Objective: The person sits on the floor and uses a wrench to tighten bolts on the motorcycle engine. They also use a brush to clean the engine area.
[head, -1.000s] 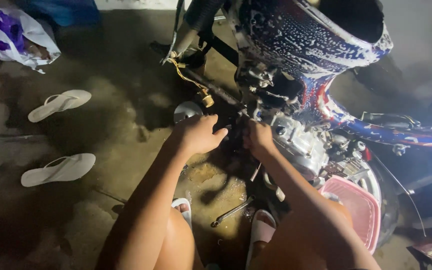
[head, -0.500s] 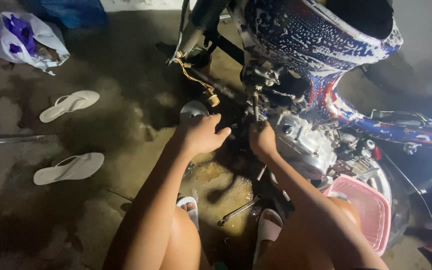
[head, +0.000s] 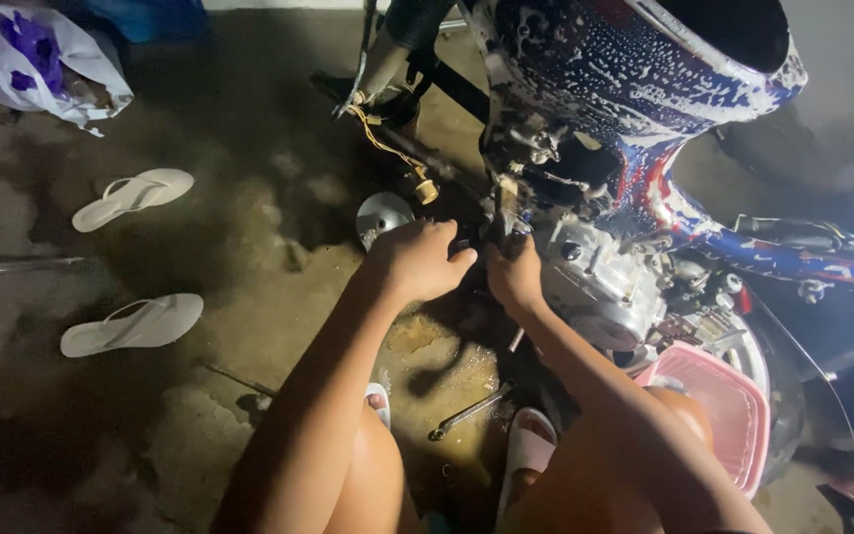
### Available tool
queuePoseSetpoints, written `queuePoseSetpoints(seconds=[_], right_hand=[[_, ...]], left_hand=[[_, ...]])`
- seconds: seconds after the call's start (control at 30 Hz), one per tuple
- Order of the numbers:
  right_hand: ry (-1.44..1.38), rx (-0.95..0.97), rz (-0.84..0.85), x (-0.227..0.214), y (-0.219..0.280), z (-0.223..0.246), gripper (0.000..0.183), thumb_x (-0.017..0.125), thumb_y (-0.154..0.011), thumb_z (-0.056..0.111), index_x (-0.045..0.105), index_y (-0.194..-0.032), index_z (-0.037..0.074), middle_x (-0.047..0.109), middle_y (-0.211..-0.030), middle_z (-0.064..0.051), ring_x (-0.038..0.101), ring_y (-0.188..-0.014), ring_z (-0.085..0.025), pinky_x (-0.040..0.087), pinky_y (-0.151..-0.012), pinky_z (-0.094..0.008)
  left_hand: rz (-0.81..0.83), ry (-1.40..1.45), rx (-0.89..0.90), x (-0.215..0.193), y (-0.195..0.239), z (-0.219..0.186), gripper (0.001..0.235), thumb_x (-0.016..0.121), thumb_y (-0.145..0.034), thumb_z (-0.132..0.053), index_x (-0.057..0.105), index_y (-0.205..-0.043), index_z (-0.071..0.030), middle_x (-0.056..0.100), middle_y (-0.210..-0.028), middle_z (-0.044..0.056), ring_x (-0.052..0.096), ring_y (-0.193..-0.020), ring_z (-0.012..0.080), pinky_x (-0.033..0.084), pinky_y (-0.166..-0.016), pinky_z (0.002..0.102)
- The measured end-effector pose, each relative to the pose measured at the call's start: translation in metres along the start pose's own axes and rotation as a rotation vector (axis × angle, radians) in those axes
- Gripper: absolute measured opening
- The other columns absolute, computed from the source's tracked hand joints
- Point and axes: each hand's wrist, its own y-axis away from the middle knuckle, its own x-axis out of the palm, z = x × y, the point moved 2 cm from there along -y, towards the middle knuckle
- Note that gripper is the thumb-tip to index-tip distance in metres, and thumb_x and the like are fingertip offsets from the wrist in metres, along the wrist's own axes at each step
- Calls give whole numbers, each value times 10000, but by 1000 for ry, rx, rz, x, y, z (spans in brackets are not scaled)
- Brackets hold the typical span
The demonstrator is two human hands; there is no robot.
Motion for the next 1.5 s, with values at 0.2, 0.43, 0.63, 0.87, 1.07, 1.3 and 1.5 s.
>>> queuePoseSetpoints(seconds=[0.2, 0.43, 0.63, 0.87, 1.07, 1.3, 1.5], right_hand=[[107, -55, 10, 0, -26, -15, 434, 679, -945, 251, 605, -1278, -18, 678, -1178, -288, 652, -1167, -449, 555, -905, -569], [-36, -134, 17, -11, -24, 14, 497, 737, -951, 351, 612, -1294, 14, 701, -961, -228, 704, -852, -301, 553, -638, -431], [-432, -82, 6, -9, 5, 62, 303, 738, -933, 250, 705, -1116, 11, 592, -615, -114, 580, -487, -149, 440, -372, -277], [-627, 63, 314, -4, 13, 64, 254, 568, -1058, 232, 598, -895, 40, 365, -545, 24, 313, -375, -72, 226, -326, -269], [-732, 217, 326, 22, -19, 30, 387, 555, -1056, 250, 484, -689, 150, 287, -515, 84, 258, -361, -62, 193, -342, -252], [-719, 299, 169, 45, -36, 19, 373, 553, -1015, 225, 545, -669, 84, 380, -480, 15, 353, -329, -102, 227, -305, -292], [-787, 262, 200, 29, 3, 74, 339, 568, -1045, 235, 528, -756, 62, 320, -546, 10, 364, -377, -103, 233, -309, -261]], left_hand=[[11, -18, -54, -9, 12, 7, 687, 420, -986, -449, 470, -1497, 8, 587, -1444, 204, 554, -1361, 322, 433, -1119, 492], [-51, 9, -60, -16, 17, 11, 671, 449, -978, -456, 520, -1468, -3, 627, -1400, 195, 592, -1323, 322, 457, -1093, 471], [-79, 7, -62, -13, 9, 6, 684, 453, -976, -452, 504, -1487, -1, 602, -1441, 181, 564, -1360, 287, 429, -1120, 443], [-20, -8, -137, -21, 13, 4, 691, 432, -974, -495, 509, -1491, -43, 638, -1403, 143, 589, -1330, 280, 456, -1095, 447], [-14, 40, -167, -19, 11, 0, 704, 435, -968, -490, 488, -1509, -43, 615, -1438, 141, 571, -1353, 280, 448, -1104, 455], [-7, 27, -185, -15, 4, -1, 697, 431, -958, -511, 522, -1491, -70, 656, -1393, 94, 604, -1314, 260, 470, -1079, 439], [-37, 38, -160, -10, -3, 7, 584, 468, -957, -487, 667, -1318, -74, 734, -1236, 113, 668, -1211, 300, 526, -998, 457]])
